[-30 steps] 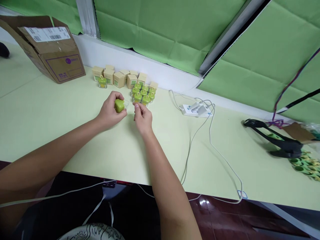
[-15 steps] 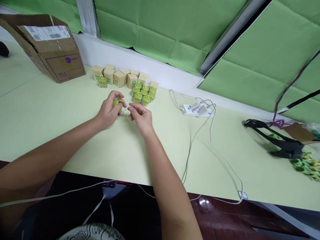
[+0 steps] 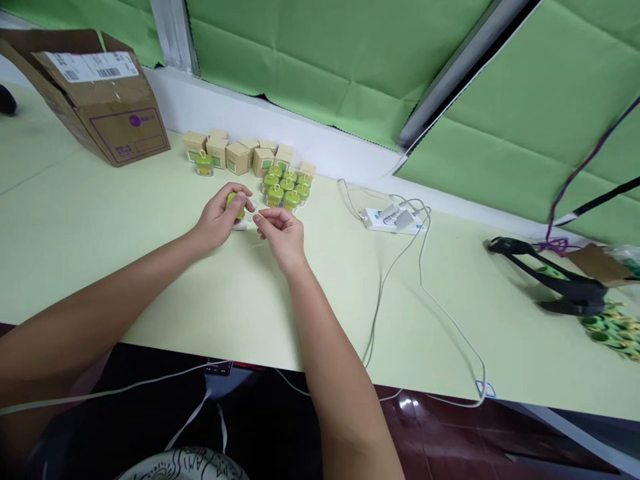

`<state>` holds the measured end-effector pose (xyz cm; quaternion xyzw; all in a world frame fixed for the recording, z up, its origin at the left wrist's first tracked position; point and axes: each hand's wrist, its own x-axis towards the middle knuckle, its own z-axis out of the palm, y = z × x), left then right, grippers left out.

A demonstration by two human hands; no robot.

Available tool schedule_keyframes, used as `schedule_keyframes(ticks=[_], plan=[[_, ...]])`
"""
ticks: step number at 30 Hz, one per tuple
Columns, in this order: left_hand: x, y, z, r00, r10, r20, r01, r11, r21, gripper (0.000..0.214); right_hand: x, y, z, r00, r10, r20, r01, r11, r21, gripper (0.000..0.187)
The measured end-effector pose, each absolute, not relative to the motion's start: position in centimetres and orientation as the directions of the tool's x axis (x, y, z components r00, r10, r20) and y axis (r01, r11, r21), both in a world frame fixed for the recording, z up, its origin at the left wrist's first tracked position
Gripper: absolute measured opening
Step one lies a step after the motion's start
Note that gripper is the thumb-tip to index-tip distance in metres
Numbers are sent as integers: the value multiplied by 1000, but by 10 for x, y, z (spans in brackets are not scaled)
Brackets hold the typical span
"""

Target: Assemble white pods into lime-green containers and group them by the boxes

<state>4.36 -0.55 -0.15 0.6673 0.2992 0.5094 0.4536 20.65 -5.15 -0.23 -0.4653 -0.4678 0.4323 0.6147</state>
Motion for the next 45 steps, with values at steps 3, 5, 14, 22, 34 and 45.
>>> schedule_keyframes(ticks=[3,5,14,22,34,45], plan=[[45,-4,1,329,877,349,-179,-305,935,59,206,-51,-2,204,961,187,-98,210,-973,37],[46,-4,4,332,891,308,-234,-239,942,61,207,-51,-1,218,958,189,-86,212,-974,37],[45,-3,16,360,913,191,-286,-87,954,75,209,-51,0,234,949,211,-75,234,-969,40],[47,-4,9,379,908,178,-284,-69,956,72,197,-62,-3,218,888,406,129,386,-913,29],[55,-21,3,467,860,206,-229,-108,967,56,186,-68,-5,321,884,339,247,267,-931,19],[58,-21,-6,493,805,331,-218,-253,942,65,180,-75,5,367,864,344,357,210,-910,22]])
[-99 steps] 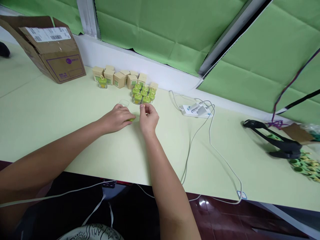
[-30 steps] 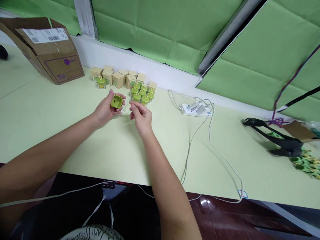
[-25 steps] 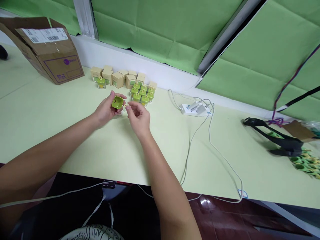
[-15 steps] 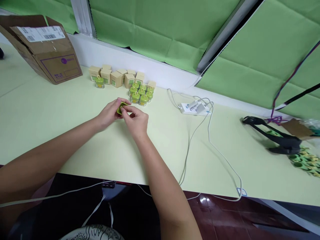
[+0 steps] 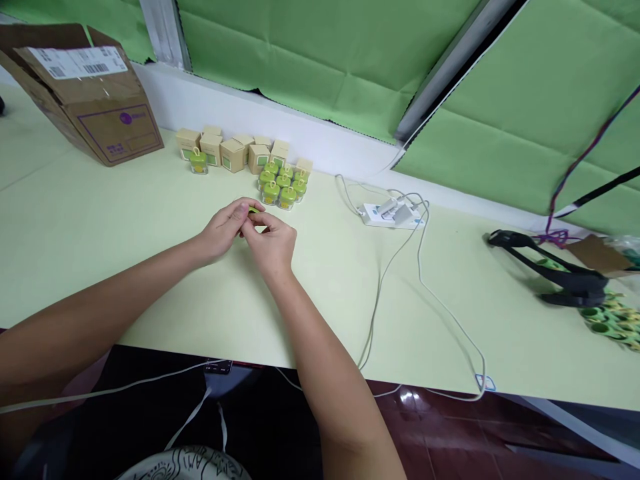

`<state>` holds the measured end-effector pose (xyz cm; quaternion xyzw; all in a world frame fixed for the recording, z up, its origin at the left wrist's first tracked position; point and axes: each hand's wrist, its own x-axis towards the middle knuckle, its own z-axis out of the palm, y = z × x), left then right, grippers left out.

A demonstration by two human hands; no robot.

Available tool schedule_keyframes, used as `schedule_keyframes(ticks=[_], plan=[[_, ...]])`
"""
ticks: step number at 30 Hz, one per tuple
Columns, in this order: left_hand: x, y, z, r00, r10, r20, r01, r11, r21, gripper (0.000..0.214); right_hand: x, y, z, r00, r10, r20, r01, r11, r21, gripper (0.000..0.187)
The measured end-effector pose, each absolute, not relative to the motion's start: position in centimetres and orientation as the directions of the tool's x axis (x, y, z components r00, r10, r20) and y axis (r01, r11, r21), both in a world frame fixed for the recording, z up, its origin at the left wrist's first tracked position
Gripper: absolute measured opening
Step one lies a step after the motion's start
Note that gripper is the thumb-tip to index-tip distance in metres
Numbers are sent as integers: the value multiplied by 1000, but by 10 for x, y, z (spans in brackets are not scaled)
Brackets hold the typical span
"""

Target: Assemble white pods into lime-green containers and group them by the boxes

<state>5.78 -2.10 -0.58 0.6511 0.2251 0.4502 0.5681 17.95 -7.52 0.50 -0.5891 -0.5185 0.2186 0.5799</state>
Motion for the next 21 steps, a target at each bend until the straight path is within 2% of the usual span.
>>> schedule_keyframes(ticks=[3,9,17,21], plan=[[57,-22,-7,483,801,355,-210,-287,935,63,178,-76,4,390,853,347,342,215,-915,25],[57,-20,-8,461,794,397,-208,-339,918,63,182,-72,0,300,884,359,287,275,-918,26],[59,-24,-6,477,786,393,-258,-302,918,65,181,-71,-5,325,860,393,314,294,-903,28],[57,-22,-3,464,796,389,-261,-296,919,65,184,-67,-9,207,870,448,297,380,-876,27]])
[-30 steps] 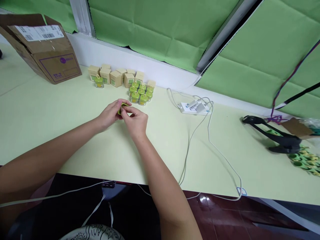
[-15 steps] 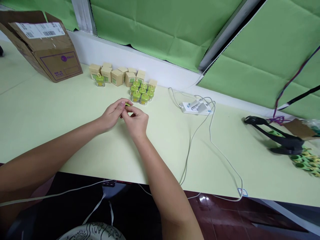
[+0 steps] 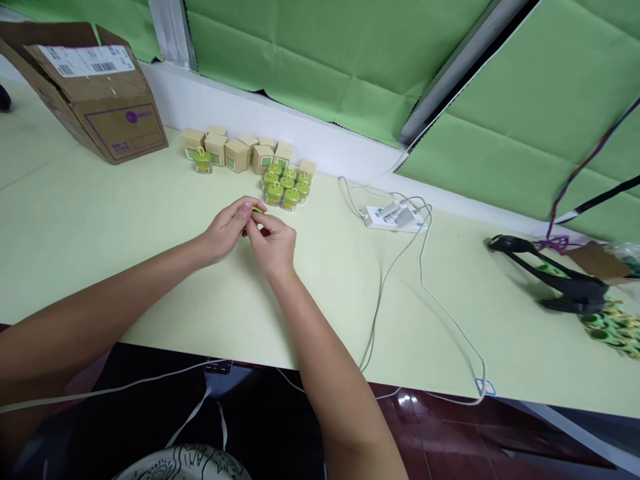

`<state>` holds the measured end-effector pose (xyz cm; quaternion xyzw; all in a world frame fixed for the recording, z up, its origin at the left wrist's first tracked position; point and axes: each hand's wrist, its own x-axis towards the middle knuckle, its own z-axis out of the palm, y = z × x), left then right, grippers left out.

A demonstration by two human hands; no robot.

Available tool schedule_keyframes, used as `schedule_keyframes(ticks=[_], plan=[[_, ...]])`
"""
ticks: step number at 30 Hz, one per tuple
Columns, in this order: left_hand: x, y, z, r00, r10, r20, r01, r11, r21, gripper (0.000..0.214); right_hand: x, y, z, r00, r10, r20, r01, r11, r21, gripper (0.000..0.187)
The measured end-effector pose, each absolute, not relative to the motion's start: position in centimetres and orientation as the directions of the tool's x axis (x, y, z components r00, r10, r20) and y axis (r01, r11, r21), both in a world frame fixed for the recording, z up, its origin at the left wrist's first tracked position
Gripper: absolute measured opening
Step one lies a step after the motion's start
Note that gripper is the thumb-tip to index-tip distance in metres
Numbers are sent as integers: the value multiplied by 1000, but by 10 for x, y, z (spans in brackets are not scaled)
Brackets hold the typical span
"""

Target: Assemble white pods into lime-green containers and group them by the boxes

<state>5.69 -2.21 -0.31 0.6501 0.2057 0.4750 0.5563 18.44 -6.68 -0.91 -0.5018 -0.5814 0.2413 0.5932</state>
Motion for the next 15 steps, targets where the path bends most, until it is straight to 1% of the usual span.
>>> schedule_keyframes(ticks=[2,4,6,8,11,15], plan=[[56,-20,-1,451,806,384,-263,-291,920,66,187,-64,-11,126,866,484,278,437,-855,30],[55,-19,1,451,810,375,-261,-283,923,66,189,-62,-12,86,867,491,257,457,-852,33],[54,-19,3,459,816,353,-249,-263,932,65,191,-61,-10,92,885,456,232,426,-874,34],[54,-20,4,462,822,333,-237,-247,940,63,193,-61,-8,112,913,391,204,364,-909,33],[54,-20,3,467,816,341,-247,-250,936,64,194,-62,-3,127,943,308,145,290,-946,33],[55,-20,1,495,802,335,-261,-230,938,65,192,-63,-1,150,958,244,56,238,-970,30]])
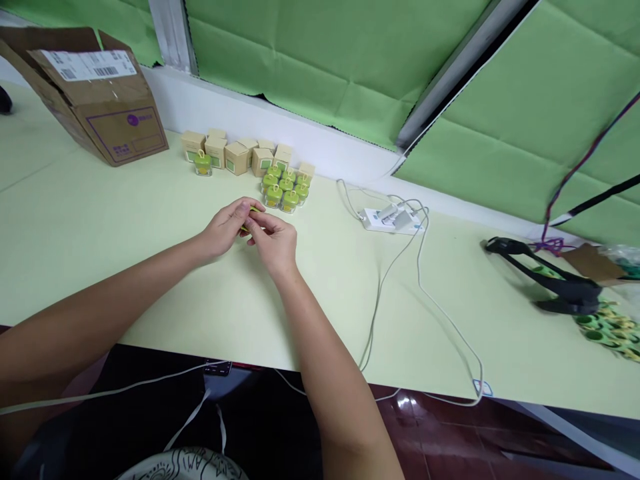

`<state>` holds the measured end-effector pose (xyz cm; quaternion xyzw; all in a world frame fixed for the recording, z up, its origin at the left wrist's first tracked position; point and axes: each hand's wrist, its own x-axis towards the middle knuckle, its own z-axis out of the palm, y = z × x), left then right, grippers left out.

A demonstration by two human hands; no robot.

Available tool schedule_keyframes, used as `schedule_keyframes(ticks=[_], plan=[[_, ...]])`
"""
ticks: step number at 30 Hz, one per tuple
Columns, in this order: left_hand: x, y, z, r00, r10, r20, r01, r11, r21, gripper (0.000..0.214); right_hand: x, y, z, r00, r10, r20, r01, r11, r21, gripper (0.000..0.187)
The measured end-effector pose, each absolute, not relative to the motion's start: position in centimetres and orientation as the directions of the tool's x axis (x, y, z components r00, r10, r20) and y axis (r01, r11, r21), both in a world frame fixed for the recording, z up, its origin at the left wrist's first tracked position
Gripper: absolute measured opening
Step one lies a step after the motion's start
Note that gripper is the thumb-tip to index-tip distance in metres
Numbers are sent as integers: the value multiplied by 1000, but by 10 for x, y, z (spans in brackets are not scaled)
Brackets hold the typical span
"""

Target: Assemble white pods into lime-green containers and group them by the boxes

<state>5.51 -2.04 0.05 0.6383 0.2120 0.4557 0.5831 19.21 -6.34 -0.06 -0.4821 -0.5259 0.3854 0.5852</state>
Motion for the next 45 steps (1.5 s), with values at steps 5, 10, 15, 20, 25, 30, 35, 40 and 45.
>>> schedule_keyframes(ticks=[5,10,15,20,25,30,35,40,45], plan=[[55,-20,0,472,836,280,-247,-180,952,59,191,-63,0,177,958,226,28,225,-974,31],[54,-19,2,456,850,265,-233,-173,957,58,192,-63,3,123,965,231,34,229,-973,39],[55,-19,1,438,858,268,-241,-175,955,66,191,-63,2,191,955,225,31,223,-974,42],[55,-19,1,460,842,281,-256,-177,950,73,193,-59,-4,294,918,265,100,247,-964,46],[54,-20,4,460,841,285,-249,-186,950,71,202,-56,-7,318,877,361,289,273,-918,36],[55,-23,7,470,851,234,-247,-128,961,66,205,-52,-9,147,936,319,231,282,-931,42],[56,-26,13,506,846,168,-224,-59,973,65,199,-52,-12,47,965,256,51,254,-966,58],[55,-27,15,527,839,136,-193,-38,981,68,198,-53,-13,20,968,252,-2,252,-968,64],[55,-26,15,529,838,136,-207,-28,978,69,201,-55,-7,-21,970,244,13,244,-970,64]])
